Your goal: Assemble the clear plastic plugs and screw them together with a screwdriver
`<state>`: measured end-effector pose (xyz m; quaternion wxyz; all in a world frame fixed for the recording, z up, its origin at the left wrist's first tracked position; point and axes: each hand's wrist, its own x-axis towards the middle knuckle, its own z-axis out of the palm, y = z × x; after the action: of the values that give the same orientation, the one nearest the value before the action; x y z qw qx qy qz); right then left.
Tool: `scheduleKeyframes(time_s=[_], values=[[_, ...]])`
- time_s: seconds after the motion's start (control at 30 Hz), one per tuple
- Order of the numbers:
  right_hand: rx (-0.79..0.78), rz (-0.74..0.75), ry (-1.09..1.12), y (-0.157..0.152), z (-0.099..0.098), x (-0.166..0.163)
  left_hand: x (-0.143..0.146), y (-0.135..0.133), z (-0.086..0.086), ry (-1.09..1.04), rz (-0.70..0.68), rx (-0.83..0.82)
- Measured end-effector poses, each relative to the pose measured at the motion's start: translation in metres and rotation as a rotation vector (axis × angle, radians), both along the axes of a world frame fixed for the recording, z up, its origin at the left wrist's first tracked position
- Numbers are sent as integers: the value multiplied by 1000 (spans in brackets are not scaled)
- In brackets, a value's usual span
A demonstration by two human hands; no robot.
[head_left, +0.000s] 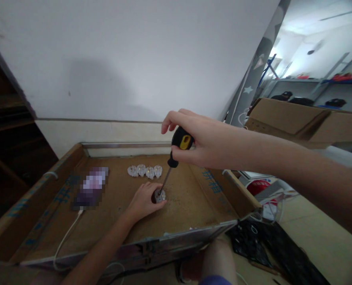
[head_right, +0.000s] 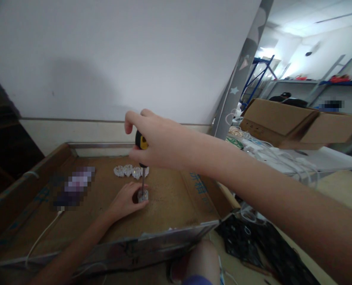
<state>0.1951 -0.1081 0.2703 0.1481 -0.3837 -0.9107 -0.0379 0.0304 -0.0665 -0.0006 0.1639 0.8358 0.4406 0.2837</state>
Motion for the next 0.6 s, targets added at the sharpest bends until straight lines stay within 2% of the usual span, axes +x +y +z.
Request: scheduleKeyframes(time_s=[0.07,0.2,0.37,0.5,0.6], values=[[5,36,16,0,-2,1,0,0,0,-6,5,-10],[89,-61,14,3,-1,-3,0,2,-1,-4,14,-22],[-35,16,51,7,-3,-5,-2,5,-2,-33,54,-25],[149,-95,-7,10,-9,-2,-5,7,-4,-61,75,-26],[84,-22,85,13,-13,0,-5,9,-6,-57,74,-27]])
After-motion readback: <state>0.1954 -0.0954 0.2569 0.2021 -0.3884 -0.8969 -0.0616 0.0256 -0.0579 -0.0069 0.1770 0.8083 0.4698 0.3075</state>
